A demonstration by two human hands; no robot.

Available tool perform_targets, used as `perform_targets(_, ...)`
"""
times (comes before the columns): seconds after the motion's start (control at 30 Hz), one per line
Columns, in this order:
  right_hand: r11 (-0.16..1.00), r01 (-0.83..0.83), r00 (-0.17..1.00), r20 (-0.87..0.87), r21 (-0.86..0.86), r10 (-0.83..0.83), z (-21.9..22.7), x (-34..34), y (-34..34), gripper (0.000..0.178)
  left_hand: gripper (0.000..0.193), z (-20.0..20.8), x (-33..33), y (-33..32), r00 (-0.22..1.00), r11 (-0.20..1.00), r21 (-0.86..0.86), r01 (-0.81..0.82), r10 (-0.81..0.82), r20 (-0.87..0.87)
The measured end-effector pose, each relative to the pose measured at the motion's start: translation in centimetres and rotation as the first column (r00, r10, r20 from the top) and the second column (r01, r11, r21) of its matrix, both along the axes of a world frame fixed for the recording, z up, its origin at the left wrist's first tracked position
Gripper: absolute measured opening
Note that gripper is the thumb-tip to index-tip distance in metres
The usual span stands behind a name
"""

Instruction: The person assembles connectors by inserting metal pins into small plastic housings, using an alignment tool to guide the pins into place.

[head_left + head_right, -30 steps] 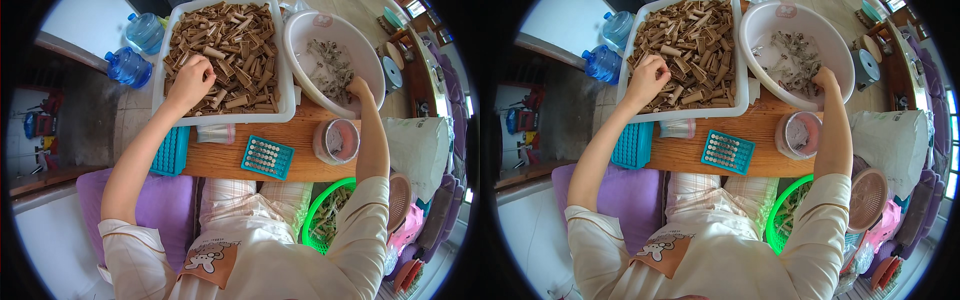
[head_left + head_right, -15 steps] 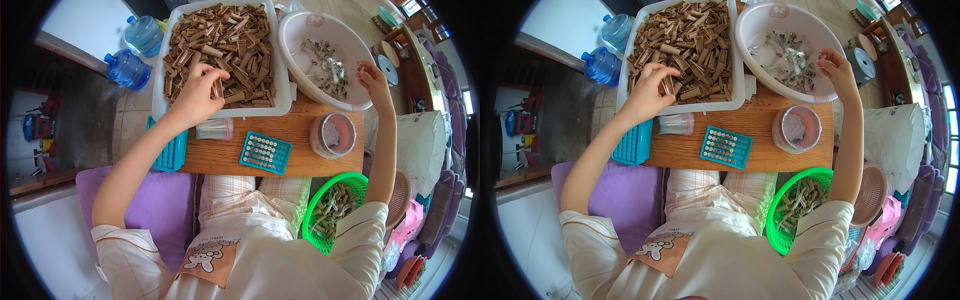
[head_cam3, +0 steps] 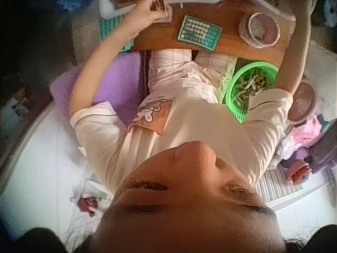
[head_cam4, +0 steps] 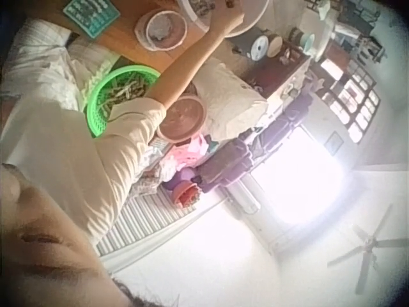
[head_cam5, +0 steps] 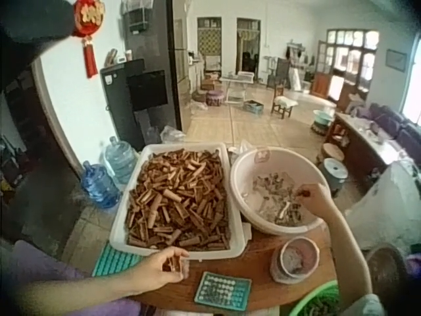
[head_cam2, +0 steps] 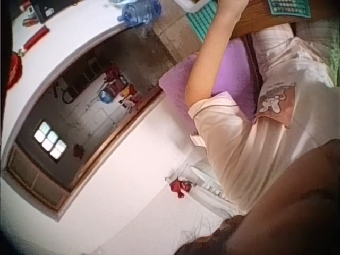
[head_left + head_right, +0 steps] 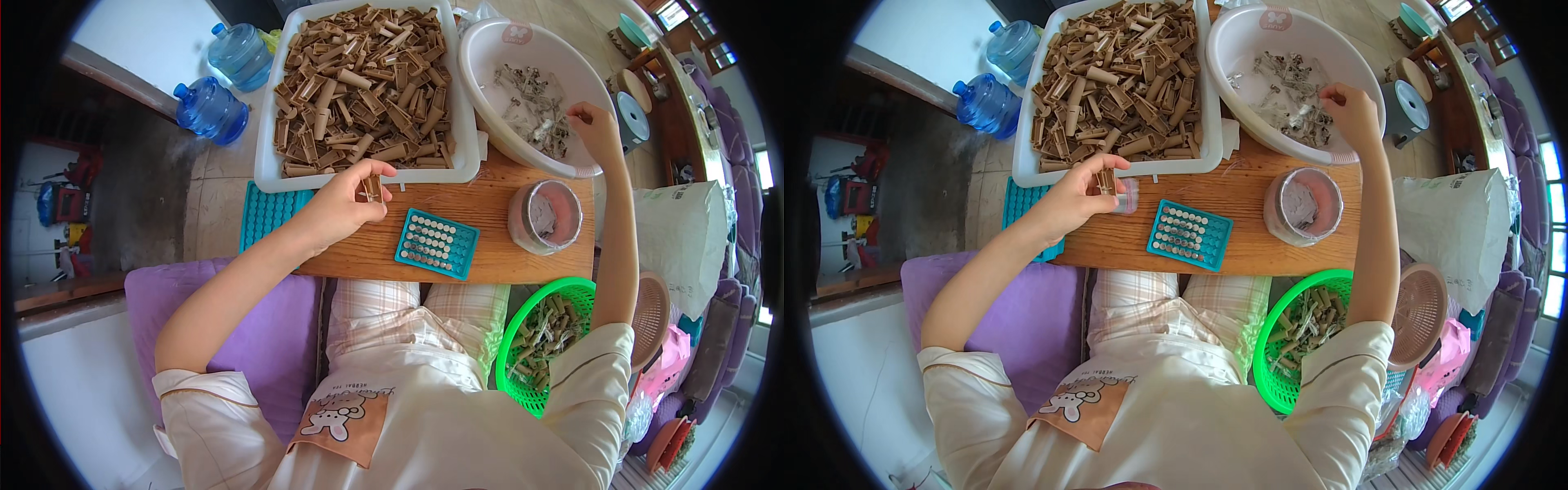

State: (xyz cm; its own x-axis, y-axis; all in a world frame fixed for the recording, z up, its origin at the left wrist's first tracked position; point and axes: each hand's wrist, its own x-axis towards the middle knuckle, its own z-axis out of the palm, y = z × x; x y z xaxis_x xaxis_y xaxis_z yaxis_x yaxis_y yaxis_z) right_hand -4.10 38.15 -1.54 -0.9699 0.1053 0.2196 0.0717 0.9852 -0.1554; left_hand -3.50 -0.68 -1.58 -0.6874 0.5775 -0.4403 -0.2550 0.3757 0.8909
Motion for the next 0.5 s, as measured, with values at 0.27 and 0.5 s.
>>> perform_targets(0.27, 0.708, 0.094, 0.992, 0.009, -0.7, -0.123, -2.5, -1.1, 4.1, 0.012, 0.032, 1.8, 0.5, 0.9, 0.965, 0.988, 0.078, -0.136, 0.114, 0.235)
perform_targets(0.5, -0.019, -0.269, 0.93, -0.254, -0.963, -0.266, -2.5, -1.6, 4.7, 0.014, 0.027, 1.5, 0.7, 0.6, 0.989, 0.997, 0.073, -0.015, 0.005, 0.146)
